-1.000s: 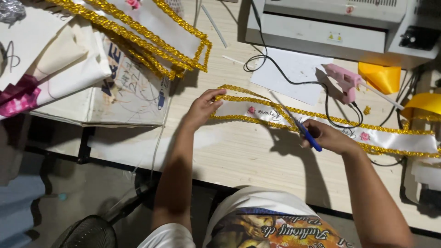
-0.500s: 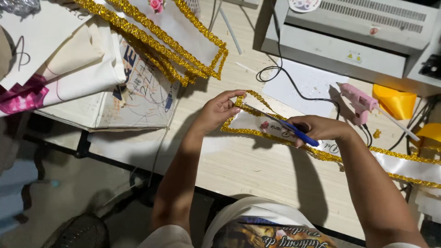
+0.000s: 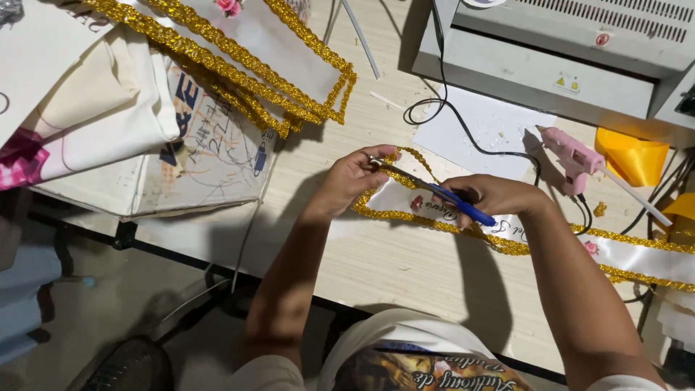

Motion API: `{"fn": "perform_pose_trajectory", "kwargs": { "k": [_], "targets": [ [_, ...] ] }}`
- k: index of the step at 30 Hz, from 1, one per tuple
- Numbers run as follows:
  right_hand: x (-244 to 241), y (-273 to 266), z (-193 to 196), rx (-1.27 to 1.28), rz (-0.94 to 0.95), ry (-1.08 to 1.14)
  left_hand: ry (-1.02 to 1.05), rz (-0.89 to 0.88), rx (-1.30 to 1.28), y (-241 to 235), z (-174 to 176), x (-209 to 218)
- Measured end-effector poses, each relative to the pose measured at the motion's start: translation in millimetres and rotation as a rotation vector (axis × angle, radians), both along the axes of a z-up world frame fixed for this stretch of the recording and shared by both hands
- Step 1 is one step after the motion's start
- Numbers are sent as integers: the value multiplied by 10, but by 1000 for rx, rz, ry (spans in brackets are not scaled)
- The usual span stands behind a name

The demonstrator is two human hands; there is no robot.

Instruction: The person uses a hot glue gun to apply glue to a white sash and attaches a gold glittery trim along its edges. They press the trim into place, then use scissors to cut the excess trim. The process is repeated on the other side of the sash.

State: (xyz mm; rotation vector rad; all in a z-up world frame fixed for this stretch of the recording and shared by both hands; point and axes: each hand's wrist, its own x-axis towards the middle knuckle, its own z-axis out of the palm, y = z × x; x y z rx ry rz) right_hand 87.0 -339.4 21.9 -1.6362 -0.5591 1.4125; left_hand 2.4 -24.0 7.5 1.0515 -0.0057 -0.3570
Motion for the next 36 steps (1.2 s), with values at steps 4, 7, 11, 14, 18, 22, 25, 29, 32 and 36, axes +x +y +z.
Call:
{"fn": "perform_pose_trajectory", "kwargs": {
  "k": [4, 7, 11, 14, 18, 22, 25, 29, 32, 36],
  "targets": [
    [-21, 2, -4, -2, -19, 40, -30, -9, -17, -6, -58, 6],
    [-36, -32, -64, 8, -20, 59, -43, -18, 5, -35, -58, 3],
    [-63, -56, -123, 36, -21, 45, -35, -9, -12, -84, -106, 2],
    [-79, -53, -116, 54, -33, 33, -45, -2, -6, -93, -75, 4],
    [-110, -56, -154, 93, -46, -8, -47, 2, 11, -98, -59, 6],
    [-128, -69, -191, 61, -51, -49, -12, -5, -35, -100, -65, -8],
    [-123, -104, -252, -4, -41, -58, 5, 17, 66, -117, -2, -2],
    [-142, -46, -179, 48, -44, 6, -6, -5, 29, -153, -37, 7],
    [-156, -20, -162, 152, -49, 34, -4, -2, 2, -178, -83, 5],
    [-169, -50, -224, 153, -55, 21, -14, 1, -5, -173, -95, 9]
  ]
}}
